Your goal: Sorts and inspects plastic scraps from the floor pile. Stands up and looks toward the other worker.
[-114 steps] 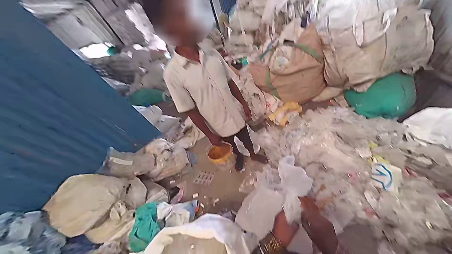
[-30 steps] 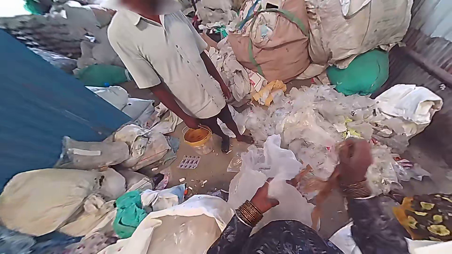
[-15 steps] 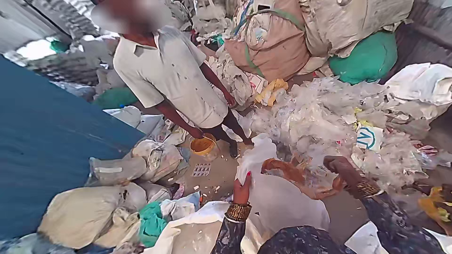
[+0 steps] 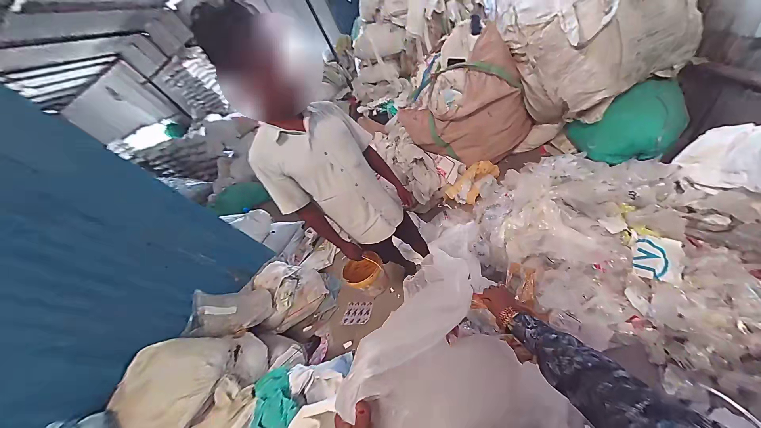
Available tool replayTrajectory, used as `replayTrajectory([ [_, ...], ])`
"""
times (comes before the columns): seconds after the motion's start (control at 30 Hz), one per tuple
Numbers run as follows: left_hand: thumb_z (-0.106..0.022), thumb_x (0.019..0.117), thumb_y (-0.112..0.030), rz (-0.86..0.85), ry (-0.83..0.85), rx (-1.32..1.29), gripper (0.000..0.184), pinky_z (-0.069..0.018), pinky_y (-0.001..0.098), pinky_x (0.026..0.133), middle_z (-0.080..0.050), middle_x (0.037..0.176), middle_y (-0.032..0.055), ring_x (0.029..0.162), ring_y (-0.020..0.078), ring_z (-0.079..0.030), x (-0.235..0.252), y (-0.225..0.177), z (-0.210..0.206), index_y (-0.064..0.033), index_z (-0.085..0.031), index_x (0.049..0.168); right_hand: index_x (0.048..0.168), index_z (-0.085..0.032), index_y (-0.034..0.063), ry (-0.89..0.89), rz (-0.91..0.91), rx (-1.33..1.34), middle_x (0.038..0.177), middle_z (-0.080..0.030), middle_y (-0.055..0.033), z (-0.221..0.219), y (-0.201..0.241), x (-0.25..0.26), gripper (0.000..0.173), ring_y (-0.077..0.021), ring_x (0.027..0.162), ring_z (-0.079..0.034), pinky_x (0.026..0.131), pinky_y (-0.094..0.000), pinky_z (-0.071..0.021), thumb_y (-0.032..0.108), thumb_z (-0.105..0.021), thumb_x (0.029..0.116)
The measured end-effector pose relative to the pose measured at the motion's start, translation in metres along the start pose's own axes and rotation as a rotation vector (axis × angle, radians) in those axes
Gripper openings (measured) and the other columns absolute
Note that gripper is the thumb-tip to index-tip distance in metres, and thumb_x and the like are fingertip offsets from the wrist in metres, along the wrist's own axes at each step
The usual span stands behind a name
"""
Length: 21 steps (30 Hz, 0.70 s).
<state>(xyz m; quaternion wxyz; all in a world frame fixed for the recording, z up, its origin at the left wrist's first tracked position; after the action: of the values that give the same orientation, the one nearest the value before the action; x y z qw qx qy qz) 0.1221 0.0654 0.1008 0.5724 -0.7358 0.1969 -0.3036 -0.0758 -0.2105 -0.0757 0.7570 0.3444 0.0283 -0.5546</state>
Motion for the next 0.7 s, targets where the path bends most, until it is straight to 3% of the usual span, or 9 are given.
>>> replayTrajectory([
  [0.07,-0.054,0.0991,-0.005,0.112,-0.15,0.404,0.033,-0.0537,0.0162,0.086,-0.063,0.096,-0.0015,0.089,-0.0056,-0.064,0.021,0.022,0.046,0.0143,-0.045,0.124,0.132,-0.062,-0.0072,-0.201,0.046,0.023,0.139,-0.058,-0.0311,0.019,0.016,-0.013,0.038,-0.0482,0.138,-0.047,0.118,-0.0592,-0.0271,0.015,-0.043,0.1077],
  [0.1,-0.059,0.1004,-0.009,0.2,-0.175,0.65,0.043,-0.0502,0.0289,0.098,-0.065,0.112,0.019,0.104,0.0122,-0.064,0.03,0.042,0.075,0.0184,-0.049,0.131,0.121,-0.07,-0.0068,-0.415,0.104,0.006,0.127,-0.065,-0.0315,0.021,0.015,-0.008,0.035,-0.0502,0.127,-0.056,0.113,-0.0627,-0.0339,0.014,-0.047,0.1041],
  [0.13,-0.063,0.1001,-0.013,0.284,-0.142,0.893,0.052,-0.0439,0.0475,0.11,-0.061,0.129,0.0338,0.123,0.0359,-0.062,0.037,0.063,0.103,0.0171,-0.048,0.139,0.127,-0.068,-0.0026,-0.342,0.087,-0.062,0.134,-0.063,-0.0283,0.039,0.023,-0.011,0.035,-0.0482,0.133,-0.052,0.113,-0.0624,-0.0327,0.014,-0.045,0.1062],
  [0.23,-0.07,0.0926,-0.008,0.319,0.032,1.264,0.069,-0.036,0.072,0.108,-0.038,0.147,0.0456,0.132,0.0661,-0.041,0.04,0.084,0.126,0.0109,-0.039,0.151,0.126,-0.069,-0.0009,-0.303,0.189,-0.228,0.133,-0.062,-0.0261,0.083,0.06,-0.029,0.032,-0.0494,0.133,-0.048,0.106,-0.0646,-0.0364,0.002,-0.048,0.1019],
  [0.33,-0.07,0.0891,0.001,-0.046,0.139,1.1,0.049,-0.0374,0.0657,0.111,-0.048,0.14,0.0433,0.132,0.0617,-0.046,0.028,0.061,0.053,0.0153,-0.057,0.134,0.106,-0.075,-0.0061,-0.572,0.538,-0.249,0.107,-0.07,-0.0302,0.078,0.083,-0.064,0.022,-0.0557,0.112,-0.061,0.092,-0.0708,-0.0449,-0.008,-0.059,0.0911],
  [0.43,-0.067,0.0942,-0.02,-0.324,0.317,0.999,0.044,-0.0407,0.0657,0.108,-0.059,0.134,0.0335,0.129,0.0548,-0.053,0.035,0.055,-0.03,0.0051,-0.066,0.13,0.092,-0.075,-0.0045,-0.832,0.803,-0.269,0.086,-0.07,-0.0247,0.055,0.092,-0.096,0.014,-0.0512,0.087,-0.069,0.071,-0.0671,-0.0526,-0.006,-0.063,0.0851],
  [0.57,-0.045,0.1057,-0.053,0.169,0.586,1.292,0.07,-0.0021,0.0717,0.12,-0.04,0.155,0.0324,0.151,0.0501,-0.026,0.052,0.101,-0.077,-0.0005,-0.046,0.152,0.091,-0.077,-0.0004,-0.91,0.78,-0.292,0.083,-0.07,-0.0201,0.034,0.083,-0.138,0.017,-0.0465,0.086,-0.07,0.069,-0.062,-0.0542,-0.002,-0.06,0.088],
  [0.63,-0.037,0.1066,-0.058,0.354,0.781,1.308,0.075,-0.0063,0.0727,0.12,-0.052,0.146,0.0323,0.145,0.0484,-0.039,0.05,0.132,-0.089,0.0044,-0.054,0.143,0.092,-0.077,0.0001,-0.904,0.758,-0.294,0.082,-0.07,-0.0201,0.027,0.073,-0.149,0.019,-0.0465,0.085,-0.07,0.067,-0.0615,-0.0543,-0.002,-0.059,0.0868],
  [0.7,-0.038,0.1075,-0.056,0.455,0.985,1.237,0.072,-0.0307,0.066,0.114,-0.064,0.129,0.0313,0.13,0.0459,-0.056,0.035,0.158,-0.1,0.0087,-0.064,0.125,0.087,-0.077,0.0011,-0.907,0.74,-0.313,0.079,-0.07,-0.0186,0.02,0.056,-0.156,0.017,-0.0454,0.082,-0.07,0.064,-0.0584,-0.0538,-0.001,-0.06,0.0847],
])
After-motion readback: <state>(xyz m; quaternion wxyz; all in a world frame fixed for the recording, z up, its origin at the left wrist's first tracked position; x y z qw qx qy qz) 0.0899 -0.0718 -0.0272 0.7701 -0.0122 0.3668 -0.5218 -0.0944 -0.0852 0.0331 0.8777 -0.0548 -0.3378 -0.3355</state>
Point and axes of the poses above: each hand's wrist, its own x-axis towards the middle knuckle, its own z-axis out of the back of the hand, y = z × x, the point moved 4 cm from there along x, towards the middle knuckle
